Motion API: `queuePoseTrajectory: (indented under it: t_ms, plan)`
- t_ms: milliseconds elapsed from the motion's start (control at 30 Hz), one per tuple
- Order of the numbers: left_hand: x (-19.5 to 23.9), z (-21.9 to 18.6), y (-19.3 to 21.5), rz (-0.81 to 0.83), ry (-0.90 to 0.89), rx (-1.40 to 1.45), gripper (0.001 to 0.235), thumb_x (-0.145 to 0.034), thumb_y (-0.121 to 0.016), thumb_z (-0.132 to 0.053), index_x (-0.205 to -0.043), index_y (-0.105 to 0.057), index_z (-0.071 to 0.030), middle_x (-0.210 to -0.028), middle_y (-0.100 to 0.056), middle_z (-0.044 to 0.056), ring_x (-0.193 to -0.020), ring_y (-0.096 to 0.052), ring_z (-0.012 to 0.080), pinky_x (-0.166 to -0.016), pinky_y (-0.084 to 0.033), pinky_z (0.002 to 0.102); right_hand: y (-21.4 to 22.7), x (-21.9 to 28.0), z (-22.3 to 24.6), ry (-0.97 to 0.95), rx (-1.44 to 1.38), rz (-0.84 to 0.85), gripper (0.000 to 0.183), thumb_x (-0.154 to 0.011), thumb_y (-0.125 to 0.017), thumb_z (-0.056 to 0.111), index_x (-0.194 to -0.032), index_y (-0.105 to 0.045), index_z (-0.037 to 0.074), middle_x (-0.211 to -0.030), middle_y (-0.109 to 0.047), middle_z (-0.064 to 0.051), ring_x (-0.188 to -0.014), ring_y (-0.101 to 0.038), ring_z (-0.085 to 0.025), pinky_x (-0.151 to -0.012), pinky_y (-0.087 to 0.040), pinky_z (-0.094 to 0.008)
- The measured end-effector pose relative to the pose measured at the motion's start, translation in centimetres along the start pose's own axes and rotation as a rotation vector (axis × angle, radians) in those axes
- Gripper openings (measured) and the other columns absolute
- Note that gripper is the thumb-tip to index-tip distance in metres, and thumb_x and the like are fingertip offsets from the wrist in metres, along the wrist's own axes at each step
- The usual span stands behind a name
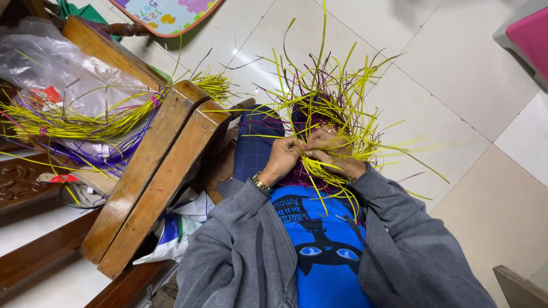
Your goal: Weaving a decorative pattern using thin yellow and purple plastic strands while sitting on the floor.
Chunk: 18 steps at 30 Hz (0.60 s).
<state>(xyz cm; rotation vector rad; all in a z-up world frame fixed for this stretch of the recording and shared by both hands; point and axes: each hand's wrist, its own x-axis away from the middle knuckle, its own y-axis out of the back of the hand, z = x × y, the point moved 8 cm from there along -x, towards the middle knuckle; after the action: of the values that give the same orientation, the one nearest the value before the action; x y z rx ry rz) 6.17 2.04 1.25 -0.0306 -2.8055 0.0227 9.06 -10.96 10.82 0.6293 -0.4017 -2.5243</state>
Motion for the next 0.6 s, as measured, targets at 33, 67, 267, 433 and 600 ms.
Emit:
queuePoseTrajectory:
  t_ms: [33, 67, 267, 433, 600]
  plan:
    - [0.3, -0.6, -0.1, 0.001, -0.001, -0.001, 0.009, -0.079, -0.063, -0.003, -0.076, -0.072, -0.004, -0.066, -0.063, 0.007, -0.064, -0.052, 0.0099, -0.057, -0.046, 0.022, -0.1, -0.2, 0.0, 0.0, 0.0, -0.001, 0.008, -0.086, -0.071, 0.019, -0.088, -0.073, 0.012, -0.084, -0.061, -0.008, -0.079, -0.056, -0.027, -0.077, -0.042, -0.038]
    - [0.6, -1.4, -0.1, -0.004, -0.038, -0.037, 0.01, -0.081, -0.061, -0.004, -0.078, -0.071, -0.004, -0.067, -0.064, 0.008, -0.065, -0.053, 0.0109, -0.059, -0.047, 0.024, -0.3, -0.4, -0.4, -0.058, -0.01, 0.0, 0.008, -0.088, -0.067, 0.017, -0.087, -0.071, 0.01, -0.08, -0.06, -0.009, -0.076, -0.057, -0.028, -0.075, -0.042, -0.04]
    - [1.2, -4.7, -0.6, 0.005, -0.247, -0.486, 0.008, -0.085, -0.06, -0.011, -0.086, -0.065, -0.005, -0.078, -0.067, 0.02, -0.078, -0.065, 0.0426, -0.063, -0.052, 0.048, 0.1, -2.6, 1.2, -0.074, 0.017, -0.002, 0.009, -0.089, -0.06, 0.005, -0.084, -0.067, 0.001, -0.071, -0.06, -0.014, -0.068, -0.059, -0.029, -0.07, -0.047, -0.04]
    - [0.8, -4.3, -0.6, -0.029, -0.43, -0.646, 0.007, -0.08, -0.062, -0.019, -0.083, -0.065, -0.014, -0.072, -0.064, 0.014, -0.074, -0.063, 0.0408, -0.064, -0.05, 0.047, 0.7, -2.3, 0.7, -0.262, -0.13, 0.058, 0.007, -0.081, -0.069, 0.003, -0.083, -0.067, -0.003, -0.073, -0.063, -0.018, -0.071, -0.061, -0.031, -0.073, -0.049, -0.046]
    - [2.3, -9.2, -1.3, -0.15, -0.827, -0.941, 0.006, -0.079, -0.062, -0.02, -0.073, -0.065, -0.022, -0.062, -0.058, 0.002, -0.07, -0.057, 0.0256, -0.065, -0.043, 0.04, 0.9, -1.2, -0.3, -0.137, -0.089, -0.04, 0.013, -0.085, -0.066, 0.008, -0.095, -0.071, 0.003, -0.087, -0.064, -0.015, -0.083, -0.061, -0.032, -0.078, -0.047, -0.046]
